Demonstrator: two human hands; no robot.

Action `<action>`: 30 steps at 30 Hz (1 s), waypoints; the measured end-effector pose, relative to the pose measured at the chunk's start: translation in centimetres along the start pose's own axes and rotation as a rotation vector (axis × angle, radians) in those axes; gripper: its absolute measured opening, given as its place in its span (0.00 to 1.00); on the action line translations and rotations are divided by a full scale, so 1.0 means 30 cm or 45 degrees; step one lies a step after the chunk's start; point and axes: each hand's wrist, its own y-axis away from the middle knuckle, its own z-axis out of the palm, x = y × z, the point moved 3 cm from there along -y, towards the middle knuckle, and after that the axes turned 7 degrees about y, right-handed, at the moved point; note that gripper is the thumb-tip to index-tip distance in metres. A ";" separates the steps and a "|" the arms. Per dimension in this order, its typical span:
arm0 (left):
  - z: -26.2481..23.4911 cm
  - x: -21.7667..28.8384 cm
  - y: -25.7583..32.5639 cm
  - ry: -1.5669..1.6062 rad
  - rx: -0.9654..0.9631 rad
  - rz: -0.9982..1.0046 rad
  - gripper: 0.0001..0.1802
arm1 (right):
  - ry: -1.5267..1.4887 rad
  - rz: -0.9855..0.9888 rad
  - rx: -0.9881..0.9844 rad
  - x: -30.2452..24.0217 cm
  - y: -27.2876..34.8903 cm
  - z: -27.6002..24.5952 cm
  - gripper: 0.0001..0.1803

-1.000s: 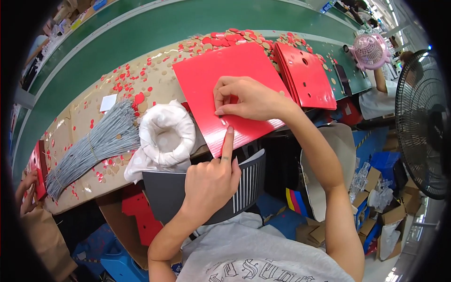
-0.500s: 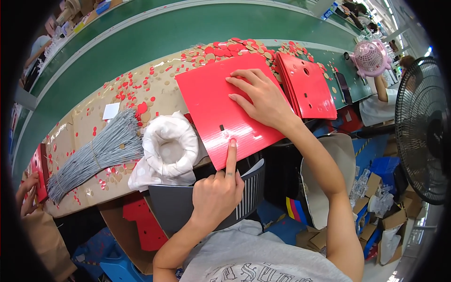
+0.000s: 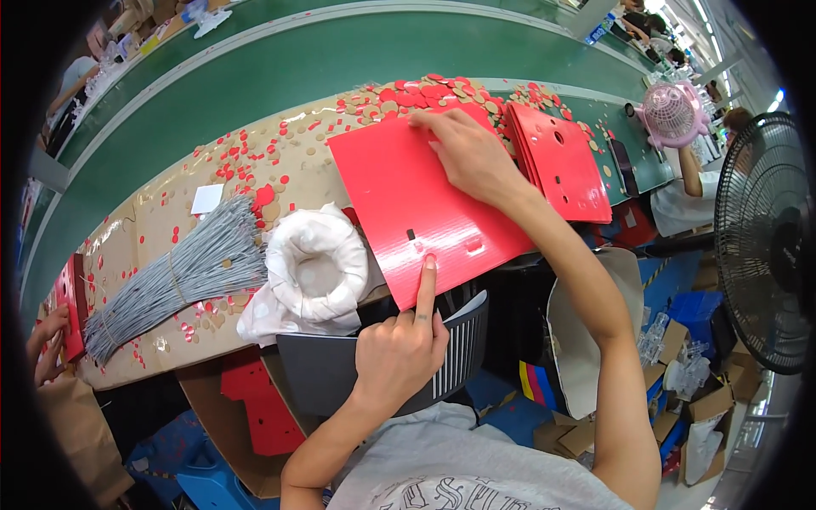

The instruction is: The worker is peeling small circular red stickers from a sheet and applying them to red plastic folders on an assembly line.

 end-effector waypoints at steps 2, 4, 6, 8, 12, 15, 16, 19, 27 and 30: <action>0.006 -0.005 0.009 0.039 0.006 -0.019 0.42 | -0.099 -0.027 0.003 0.014 -0.020 -0.002 0.24; 0.002 -0.014 0.001 0.072 0.030 -0.027 0.44 | -0.082 -0.059 -0.045 0.017 -0.042 -0.008 0.25; 0.001 -0.013 0.003 0.049 -0.001 -0.010 0.42 | -0.060 -0.088 -0.095 0.029 -0.060 -0.010 0.25; 0.004 -0.011 0.000 0.056 0.010 -0.003 0.42 | -0.111 -0.051 -0.203 0.057 -0.080 -0.009 0.25; 0.006 -0.017 0.000 0.048 0.041 0.006 0.42 | -0.080 -0.008 -0.332 0.057 -0.118 -0.020 0.25; 0.014 -0.017 0.007 0.104 0.042 -0.032 0.45 | 0.085 -0.209 -0.008 0.089 -0.133 -0.016 0.25; 0.017 -0.018 0.008 0.100 0.048 -0.021 0.45 | 0.094 -0.209 0.003 0.106 -0.141 -0.019 0.25; 0.020 -0.020 0.014 0.091 0.052 -0.032 0.45 | -0.054 0.055 -0.540 0.133 -0.159 -0.009 0.24; 0.016 -0.009 0.025 0.060 0.011 -0.048 0.45 | -0.011 0.017 -0.389 0.081 -0.201 -0.097 0.29; 0.015 -0.012 0.026 0.064 -0.001 -0.049 0.45 | -0.028 -0.070 -0.239 0.053 -0.198 -0.116 0.26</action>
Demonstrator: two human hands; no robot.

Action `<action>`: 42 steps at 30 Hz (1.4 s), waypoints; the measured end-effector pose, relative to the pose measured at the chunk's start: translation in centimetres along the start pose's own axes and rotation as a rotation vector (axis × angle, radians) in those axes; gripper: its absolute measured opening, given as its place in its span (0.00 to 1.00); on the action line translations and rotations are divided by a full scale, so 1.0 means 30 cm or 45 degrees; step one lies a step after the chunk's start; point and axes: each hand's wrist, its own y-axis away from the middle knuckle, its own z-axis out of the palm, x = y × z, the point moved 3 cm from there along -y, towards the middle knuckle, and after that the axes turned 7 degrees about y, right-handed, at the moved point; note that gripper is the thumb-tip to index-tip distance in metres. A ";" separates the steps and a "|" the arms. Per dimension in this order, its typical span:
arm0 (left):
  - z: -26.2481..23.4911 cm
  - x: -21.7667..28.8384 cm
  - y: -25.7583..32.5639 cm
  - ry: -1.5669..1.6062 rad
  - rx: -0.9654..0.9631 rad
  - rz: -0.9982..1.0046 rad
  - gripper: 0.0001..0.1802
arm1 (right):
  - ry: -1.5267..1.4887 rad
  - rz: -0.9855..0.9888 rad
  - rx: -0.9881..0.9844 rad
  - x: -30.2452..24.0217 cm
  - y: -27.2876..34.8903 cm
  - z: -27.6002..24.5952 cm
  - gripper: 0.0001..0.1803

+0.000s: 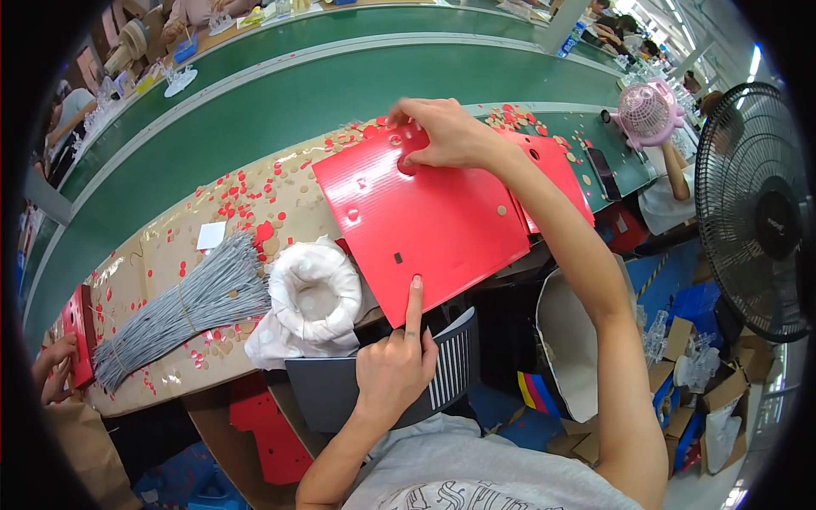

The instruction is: The worker is peeling small circular red stickers from a sheet and applying them to red plastic folders on an assembly line.

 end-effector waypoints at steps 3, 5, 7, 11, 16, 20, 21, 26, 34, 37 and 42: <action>-0.009 0.002 -0.003 0.041 0.027 0.020 0.45 | 0.029 -0.084 0.147 -0.025 0.015 -0.032 0.21; -0.004 0.016 0.003 0.108 0.115 0.147 0.42 | 0.083 -0.226 0.305 -0.020 0.039 -0.089 0.18; -0.027 0.031 0.030 0.221 0.218 0.298 0.37 | 0.030 -0.240 0.412 -0.017 0.040 -0.196 0.18; -0.014 0.063 0.081 0.384 0.143 0.398 0.32 | -0.070 0.146 0.583 0.299 0.081 -0.361 0.30; 0.056 0.036 0.118 0.476 0.110 0.292 0.23 | 0.142 0.565 0.249 0.730 0.311 -0.310 0.23; 0.048 0.029 0.114 0.474 0.093 0.249 0.17 | -0.140 0.768 0.034 0.827 0.494 -0.152 0.24; 0.040 0.016 0.122 0.465 0.070 0.217 0.16 | -0.087 0.801 0.006 0.800 0.504 -0.106 0.26; 0.004 0.003 0.111 0.459 0.095 0.147 0.13 | -0.018 0.783 -0.041 0.788 0.502 -0.041 0.27; -0.043 0.012 0.074 0.436 0.132 0.094 0.15 | 0.005 0.435 0.312 0.433 0.396 -0.089 0.19; -0.064 0.019 0.051 0.443 0.147 0.069 0.23 | -0.031 0.021 0.253 0.082 0.388 -0.116 0.15; -0.052 -0.006 0.019 0.463 0.162 -0.103 0.25 | -0.467 -0.319 0.052 -0.248 0.445 -0.043 0.13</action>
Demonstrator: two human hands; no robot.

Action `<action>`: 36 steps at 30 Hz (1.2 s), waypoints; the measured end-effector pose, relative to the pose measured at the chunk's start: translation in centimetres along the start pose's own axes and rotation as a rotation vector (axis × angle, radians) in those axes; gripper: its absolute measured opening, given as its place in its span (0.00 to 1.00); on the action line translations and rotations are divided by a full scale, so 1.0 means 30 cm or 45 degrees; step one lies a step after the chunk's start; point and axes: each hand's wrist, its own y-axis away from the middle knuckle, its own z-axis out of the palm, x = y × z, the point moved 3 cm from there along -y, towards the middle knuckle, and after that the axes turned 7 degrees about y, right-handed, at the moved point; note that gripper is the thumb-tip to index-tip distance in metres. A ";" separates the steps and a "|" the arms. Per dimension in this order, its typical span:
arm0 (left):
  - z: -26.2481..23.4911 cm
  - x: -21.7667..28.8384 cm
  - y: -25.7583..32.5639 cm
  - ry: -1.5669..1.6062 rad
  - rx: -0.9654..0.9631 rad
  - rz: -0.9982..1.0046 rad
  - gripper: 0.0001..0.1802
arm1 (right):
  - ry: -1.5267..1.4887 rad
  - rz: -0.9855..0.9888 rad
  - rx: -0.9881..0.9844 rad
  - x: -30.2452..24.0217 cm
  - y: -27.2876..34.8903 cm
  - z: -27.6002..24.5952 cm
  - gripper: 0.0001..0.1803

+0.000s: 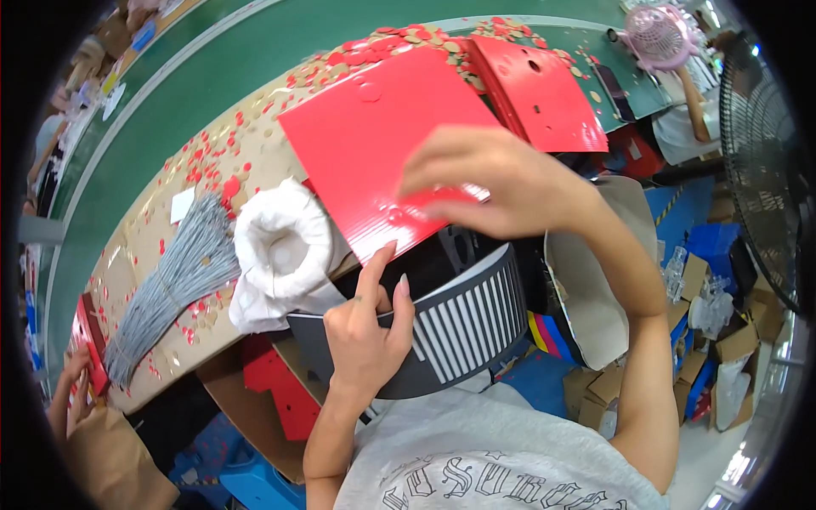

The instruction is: The worker is peeling small circular red stickers from a sheet and applying them to red plastic folders on an assembly line.

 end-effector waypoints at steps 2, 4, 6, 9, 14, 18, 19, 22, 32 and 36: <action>-0.006 -0.002 0.000 0.028 0.050 -0.029 0.20 | -0.222 -0.012 -0.014 -0.091 0.021 0.027 0.12; -0.022 0.011 -0.007 0.082 0.057 -0.084 0.18 | -0.293 -0.093 -0.023 -0.161 0.054 0.058 0.14; -0.027 0.003 0.007 0.203 0.135 -0.142 0.17 | -0.080 -0.174 -0.025 -0.221 0.078 0.098 0.15; -0.055 0.016 -0.013 0.280 0.153 -0.300 0.16 | 0.105 -0.223 0.153 -0.265 0.103 0.172 0.15; -0.082 0.023 -0.022 0.232 0.257 -0.314 0.18 | 0.147 -0.093 0.259 -0.354 0.176 0.242 0.16; -0.090 0.032 -0.004 0.229 0.256 -0.328 0.17 | 0.050 0.003 0.363 -0.381 0.199 0.261 0.15; -0.088 0.029 -0.004 0.287 0.300 -0.339 0.16 | -0.003 0.086 0.392 -0.392 0.205 0.264 0.14; -0.081 0.024 0.010 0.431 0.279 -0.404 0.15 | -0.053 0.215 0.365 -0.406 0.218 0.279 0.14; -0.081 0.011 0.012 0.491 0.207 -0.518 0.12 | -0.189 0.290 0.348 -0.392 0.227 0.292 0.12; -0.068 -0.004 0.024 0.465 0.212 -0.453 0.14 | -0.195 0.261 0.282 -0.387 0.234 0.292 0.14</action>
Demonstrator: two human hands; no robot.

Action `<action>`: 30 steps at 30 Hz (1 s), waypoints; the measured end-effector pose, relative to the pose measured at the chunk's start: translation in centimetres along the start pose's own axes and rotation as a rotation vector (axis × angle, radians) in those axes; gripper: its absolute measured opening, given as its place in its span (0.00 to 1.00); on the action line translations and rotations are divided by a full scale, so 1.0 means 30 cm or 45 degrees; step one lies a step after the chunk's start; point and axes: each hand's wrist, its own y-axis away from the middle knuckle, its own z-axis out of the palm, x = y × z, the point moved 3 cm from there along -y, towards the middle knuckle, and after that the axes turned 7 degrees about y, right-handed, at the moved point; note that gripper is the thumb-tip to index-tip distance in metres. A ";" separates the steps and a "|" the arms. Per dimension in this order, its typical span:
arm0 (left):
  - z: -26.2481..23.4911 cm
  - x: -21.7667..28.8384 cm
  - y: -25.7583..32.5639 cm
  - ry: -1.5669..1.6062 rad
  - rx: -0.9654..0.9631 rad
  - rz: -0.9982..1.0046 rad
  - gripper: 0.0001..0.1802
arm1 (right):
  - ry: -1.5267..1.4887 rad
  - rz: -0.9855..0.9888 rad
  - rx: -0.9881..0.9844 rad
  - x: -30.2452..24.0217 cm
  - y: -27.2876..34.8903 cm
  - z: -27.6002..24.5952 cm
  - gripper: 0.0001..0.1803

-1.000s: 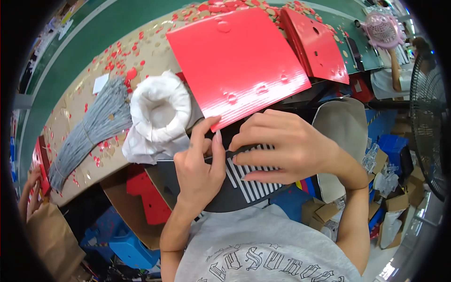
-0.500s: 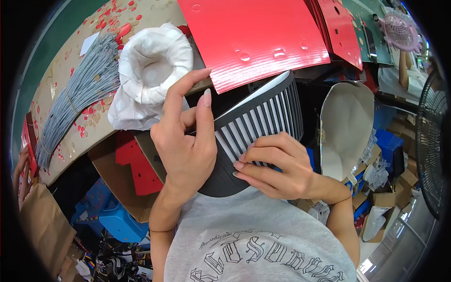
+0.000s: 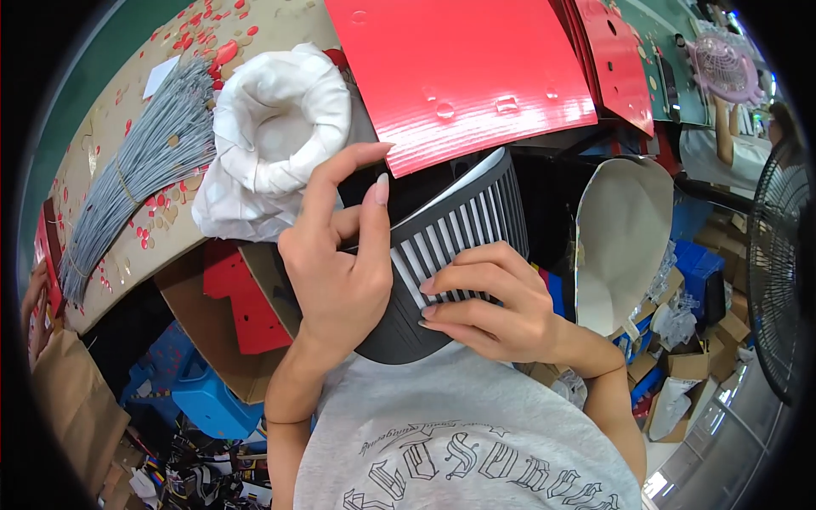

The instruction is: The worker is peeling small circular red stickers from a sheet and applying them to red plastic folders on an assembly line.

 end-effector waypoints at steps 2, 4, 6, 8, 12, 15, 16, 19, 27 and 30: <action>0.004 -0.014 -0.007 0.028 0.027 0.035 0.16 | -0.006 0.025 -0.039 0.006 -0.022 -0.011 0.13; 0.004 -0.010 -0.014 -0.143 -0.033 0.079 0.22 | -0.122 0.014 -0.105 0.015 -0.035 -0.018 0.12; 0.014 -0.008 -0.008 -0.180 -0.092 0.055 0.27 | -0.285 -0.048 -0.088 0.030 -0.067 -0.053 0.12; 0.022 -0.031 -0.012 -0.163 -0.223 0.009 0.38 | -0.266 -0.052 -0.020 0.073 -0.155 -0.112 0.11; 0.084 -0.010 -0.027 -0.564 -0.350 0.219 0.40 | -0.011 0.008 0.009 0.258 -0.338 -0.159 0.06; 0.109 -0.014 -0.033 -0.729 -0.357 0.332 0.39 | 0.105 -0.011 -0.045 0.378 -0.421 -0.141 0.06; 0.110 -0.012 -0.030 -0.815 -0.341 0.342 0.38 | 0.106 -0.023 -0.041 0.391 -0.438 -0.139 0.06; 0.111 0.000 -0.029 -0.945 -0.328 0.342 0.37 | 0.102 0.024 -0.226 0.416 -0.467 -0.127 0.06; 0.106 -0.024 -0.035 -0.983 -0.331 0.534 0.38 | 0.074 -0.057 -0.321 0.430 -0.478 -0.103 0.06; 0.112 -0.022 -0.039 -0.991 -0.319 0.550 0.36 | 0.101 -0.037 -0.326 0.431 -0.481 -0.101 0.07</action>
